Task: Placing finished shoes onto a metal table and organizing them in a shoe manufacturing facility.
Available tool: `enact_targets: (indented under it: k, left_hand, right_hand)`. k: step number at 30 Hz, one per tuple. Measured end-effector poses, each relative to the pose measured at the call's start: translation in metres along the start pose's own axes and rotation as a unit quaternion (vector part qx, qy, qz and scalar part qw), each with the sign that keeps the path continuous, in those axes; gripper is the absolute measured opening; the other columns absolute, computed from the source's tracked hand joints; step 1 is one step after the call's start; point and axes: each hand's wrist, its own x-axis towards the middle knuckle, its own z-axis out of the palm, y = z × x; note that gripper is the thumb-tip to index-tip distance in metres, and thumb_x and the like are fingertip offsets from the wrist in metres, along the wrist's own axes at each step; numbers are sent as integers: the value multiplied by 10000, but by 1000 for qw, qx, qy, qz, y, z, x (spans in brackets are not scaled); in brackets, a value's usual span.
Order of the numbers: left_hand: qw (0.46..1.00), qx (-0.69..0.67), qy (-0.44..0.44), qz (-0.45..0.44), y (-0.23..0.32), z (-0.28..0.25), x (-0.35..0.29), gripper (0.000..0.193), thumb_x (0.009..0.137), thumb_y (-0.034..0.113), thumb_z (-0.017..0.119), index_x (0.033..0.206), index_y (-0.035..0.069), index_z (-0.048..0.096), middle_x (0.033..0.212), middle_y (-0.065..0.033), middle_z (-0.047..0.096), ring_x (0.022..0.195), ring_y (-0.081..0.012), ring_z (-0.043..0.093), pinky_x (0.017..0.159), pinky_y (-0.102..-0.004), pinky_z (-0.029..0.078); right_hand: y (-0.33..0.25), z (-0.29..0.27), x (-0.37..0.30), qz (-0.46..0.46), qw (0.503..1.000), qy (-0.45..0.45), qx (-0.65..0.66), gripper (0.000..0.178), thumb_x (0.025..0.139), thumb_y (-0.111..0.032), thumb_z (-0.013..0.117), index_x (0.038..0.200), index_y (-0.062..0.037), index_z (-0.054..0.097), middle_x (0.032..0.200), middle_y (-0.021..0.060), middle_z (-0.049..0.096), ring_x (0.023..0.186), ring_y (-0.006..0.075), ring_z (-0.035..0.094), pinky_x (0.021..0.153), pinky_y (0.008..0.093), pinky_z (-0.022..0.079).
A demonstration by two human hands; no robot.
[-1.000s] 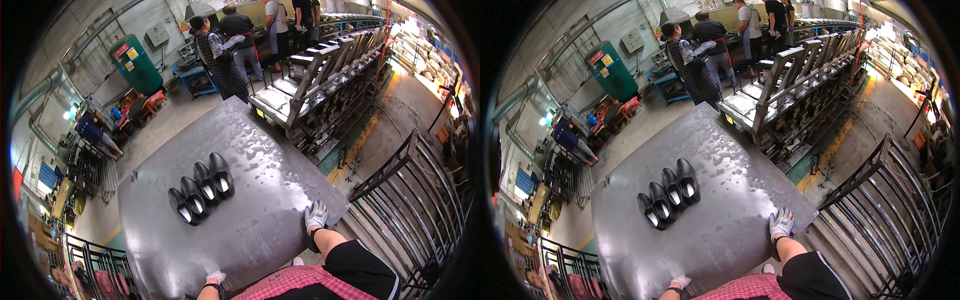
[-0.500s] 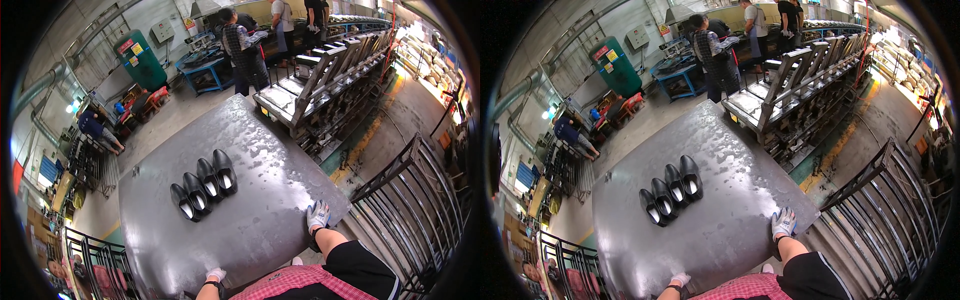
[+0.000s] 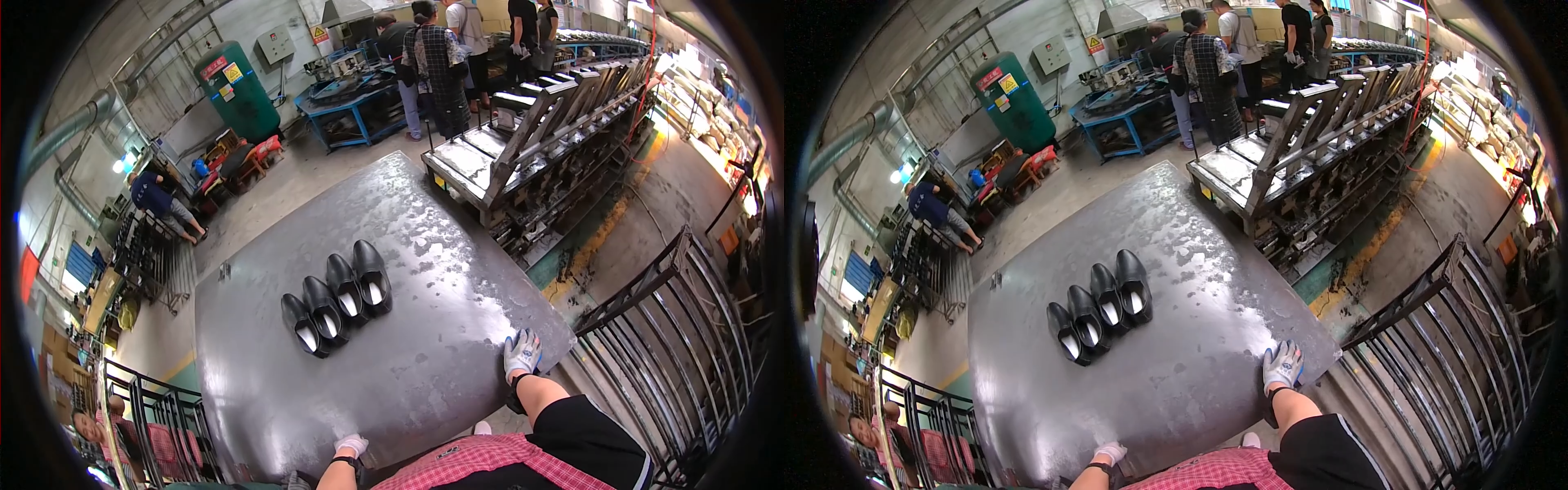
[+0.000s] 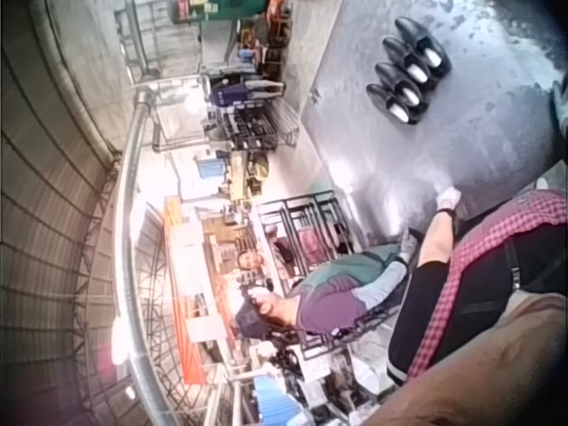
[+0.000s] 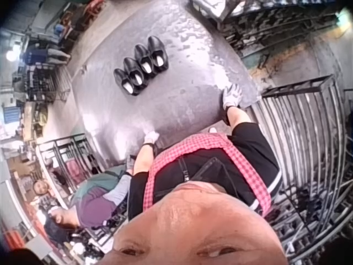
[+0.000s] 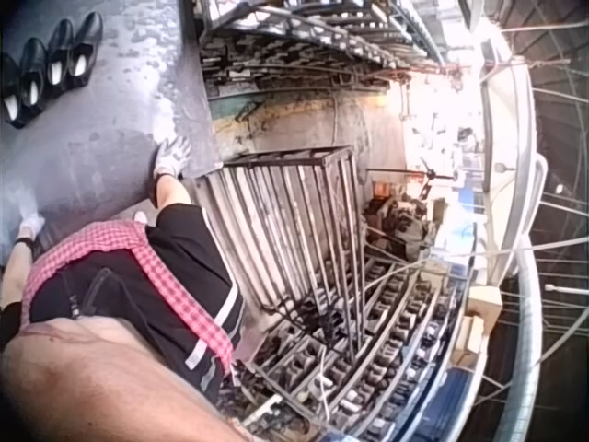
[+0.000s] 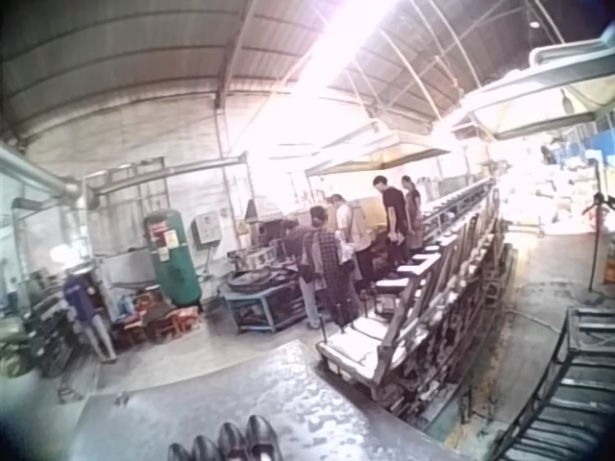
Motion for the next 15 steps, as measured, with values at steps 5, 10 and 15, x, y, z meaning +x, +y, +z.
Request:
enact_targets:
  k: [5, 10, 15]
  left_hand:
    - [1000, 0, 4, -1, -4, 4, 5, 545, 929, 504, 453, 1336, 189, 632, 1408, -60, 595, 1323, -276, 546, 1070, -453, 410]
    - [1000, -4, 4, -1, -7, 6, 7, 549, 924, 507, 461, 1341, 192, 628, 1415, -57, 591, 1323, -278, 546, 1069, -457, 406]
    - [1000, -4, -4, -5, -3, 1, 3, 556, 924, 505, 463, 1348, 181, 622, 1421, -59, 585, 1333, -280, 536, 1075, -465, 398]
  right_hand:
    - [-2, 1, 0, 2, 1000, -4, -2, 560, 953, -419, 549, 1367, -43, 529, 1501, 170, 441, 1379, 375, 395, 1176, 479, 265]
    - [-3, 1, 0, 1, 1000, -10, 0, 560, 956, -422, 544, 1371, -46, 526, 1504, 165, 440, 1388, 369, 384, 1181, 478, 258]
    - [3, 7, 3, 5, 1000, -18, -16, 603, 961, -471, 516, 1406, -64, 498, 1527, 145, 418, 1405, 348, 371, 1197, 470, 230]
